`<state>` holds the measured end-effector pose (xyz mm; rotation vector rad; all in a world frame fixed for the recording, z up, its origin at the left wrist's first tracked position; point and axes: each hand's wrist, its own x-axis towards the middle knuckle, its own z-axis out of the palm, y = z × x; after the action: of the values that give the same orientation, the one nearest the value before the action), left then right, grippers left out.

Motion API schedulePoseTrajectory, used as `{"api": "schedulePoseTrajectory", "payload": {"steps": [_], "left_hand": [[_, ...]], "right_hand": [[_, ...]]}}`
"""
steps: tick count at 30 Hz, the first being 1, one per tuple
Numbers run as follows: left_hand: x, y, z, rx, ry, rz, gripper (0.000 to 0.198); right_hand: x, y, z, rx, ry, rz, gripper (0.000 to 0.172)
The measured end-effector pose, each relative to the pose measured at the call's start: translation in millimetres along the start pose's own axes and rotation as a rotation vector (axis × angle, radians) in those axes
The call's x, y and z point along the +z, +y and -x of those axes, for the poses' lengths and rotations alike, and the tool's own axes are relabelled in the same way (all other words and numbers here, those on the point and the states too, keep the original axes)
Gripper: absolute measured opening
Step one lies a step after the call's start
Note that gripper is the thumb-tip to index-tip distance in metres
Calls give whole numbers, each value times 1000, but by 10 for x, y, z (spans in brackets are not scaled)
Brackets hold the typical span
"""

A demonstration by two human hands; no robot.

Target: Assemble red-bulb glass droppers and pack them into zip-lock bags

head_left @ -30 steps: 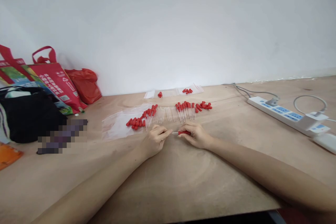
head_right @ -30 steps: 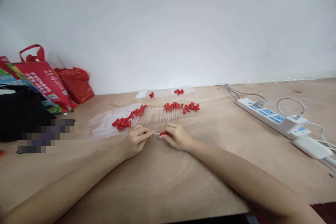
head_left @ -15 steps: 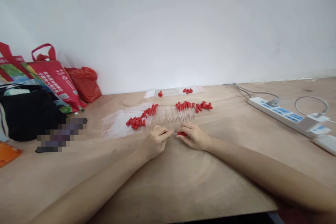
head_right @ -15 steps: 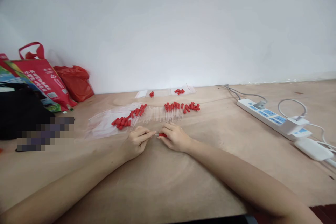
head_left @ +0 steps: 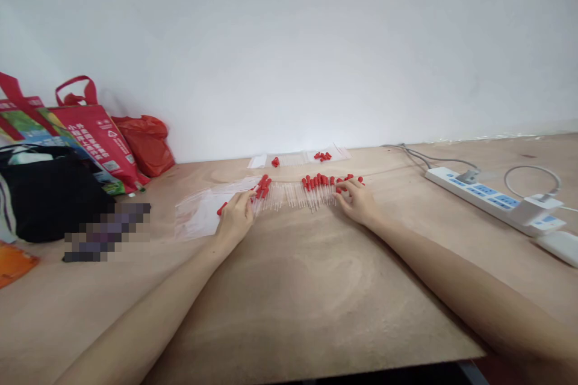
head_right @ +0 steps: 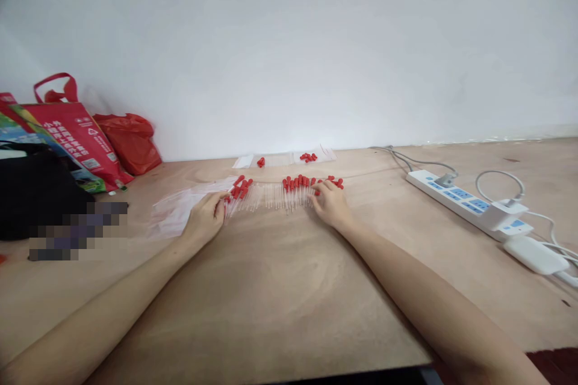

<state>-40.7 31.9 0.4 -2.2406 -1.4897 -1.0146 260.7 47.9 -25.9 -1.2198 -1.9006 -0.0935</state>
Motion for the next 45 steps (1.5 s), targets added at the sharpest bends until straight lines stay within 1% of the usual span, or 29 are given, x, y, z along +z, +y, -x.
{"api": "schedulePoseTrajectory", "payload": {"steps": [3, 5, 8, 14, 17, 20, 22, 26, 28, 31, 35, 38, 42, 45], "left_hand": [[22, -133, -41, -106, -53, -95, 33], [50, -144, -41, -121, -112, -144, 35], [80, -99, -23, -117, -177, -190, 33], [69, -43, 12, -88, -191, -120, 28], [46, -31, 26, -54, -158, -119, 28], [32, 17, 20, 7, -123, -126, 24], [47, 80, -7, 33, -122, -129, 20], [177, 278, -137, 51, -183, -159, 17], [285, 394, -240, 17, -232, -193, 18], [455, 543, -417, -86, -297, -261, 22], [622, 628, -620, -181, -373, -304, 29], [673, 624, -710, -259, -432, -310, 30], [679, 610, -774, -372, -512, -303, 32], [683, 599, -807, -434, -561, -285, 33]], "right_hand": [[-5, 231, -27, 175, 11, 160, 22], [-2, 324, -24, 251, -8, 253, 23], [6, 379, -8, 312, -55, 348, 25], [0, 355, -27, 354, -183, 415, 30], [-13, 338, -42, 372, -217, 422, 32], [-23, 327, -46, 386, -229, 415, 31], [-24, 325, -46, 378, -228, 403, 30], [-17, 331, -54, 366, -184, 390, 28], [-16, 338, -58, 393, -142, 403, 28], [-28, 364, -54, 440, -78, 435, 29], [-58, 435, -36, 477, -50, 455, 30], [-73, 490, -33, 488, -85, 448, 28], [-73, 514, -47, 480, -151, 436, 24], [-62, 509, -54, 461, -159, 439, 21]]}}
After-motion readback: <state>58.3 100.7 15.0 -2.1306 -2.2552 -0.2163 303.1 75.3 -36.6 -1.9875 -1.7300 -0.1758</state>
